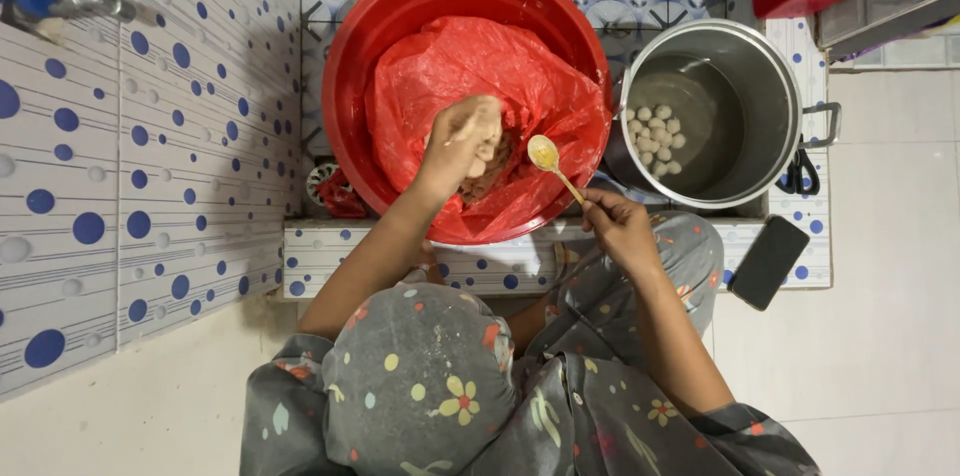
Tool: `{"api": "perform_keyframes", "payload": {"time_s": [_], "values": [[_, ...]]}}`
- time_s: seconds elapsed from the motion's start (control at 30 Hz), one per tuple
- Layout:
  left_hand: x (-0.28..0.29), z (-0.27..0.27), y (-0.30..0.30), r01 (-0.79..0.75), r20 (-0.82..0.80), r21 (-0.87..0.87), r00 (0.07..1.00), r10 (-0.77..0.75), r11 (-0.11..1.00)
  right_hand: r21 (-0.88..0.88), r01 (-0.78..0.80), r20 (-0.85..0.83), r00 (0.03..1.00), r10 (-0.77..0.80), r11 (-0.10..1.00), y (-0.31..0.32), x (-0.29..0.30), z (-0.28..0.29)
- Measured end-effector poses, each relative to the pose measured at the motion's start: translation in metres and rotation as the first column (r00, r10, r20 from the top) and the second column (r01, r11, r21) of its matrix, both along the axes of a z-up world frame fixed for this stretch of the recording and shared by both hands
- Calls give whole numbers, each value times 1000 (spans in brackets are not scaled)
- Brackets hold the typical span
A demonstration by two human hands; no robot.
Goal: Squeezing meat dough through the hand and scooping it with a spoon into a pot of water to form meatballs.
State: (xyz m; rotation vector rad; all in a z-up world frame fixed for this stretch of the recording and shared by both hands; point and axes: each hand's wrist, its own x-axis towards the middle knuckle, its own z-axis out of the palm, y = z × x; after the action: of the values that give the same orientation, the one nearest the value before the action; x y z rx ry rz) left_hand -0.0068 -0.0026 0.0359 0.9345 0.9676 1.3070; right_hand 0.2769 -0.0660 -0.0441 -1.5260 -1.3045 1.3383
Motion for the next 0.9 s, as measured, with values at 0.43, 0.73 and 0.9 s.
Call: {"api": "perform_keyframes", "payload": {"time_s": [0.43, 0.73, 0.9], "values": [[4, -28, 1, -95, -253, -106, 965, 66, 990, -23, 8, 19, 1000, -8, 1000, -3, -10, 10], [2, 1, -8, 15, -48, -57, 999, -18, 998, 15, -10, 10, 1000, 10, 1000, -3, -10, 15], [5, -37, 1, -61, -179, 18, 982, 63, 998, 24, -7, -17, 1000, 7, 1000, -3, -13, 19]]}}
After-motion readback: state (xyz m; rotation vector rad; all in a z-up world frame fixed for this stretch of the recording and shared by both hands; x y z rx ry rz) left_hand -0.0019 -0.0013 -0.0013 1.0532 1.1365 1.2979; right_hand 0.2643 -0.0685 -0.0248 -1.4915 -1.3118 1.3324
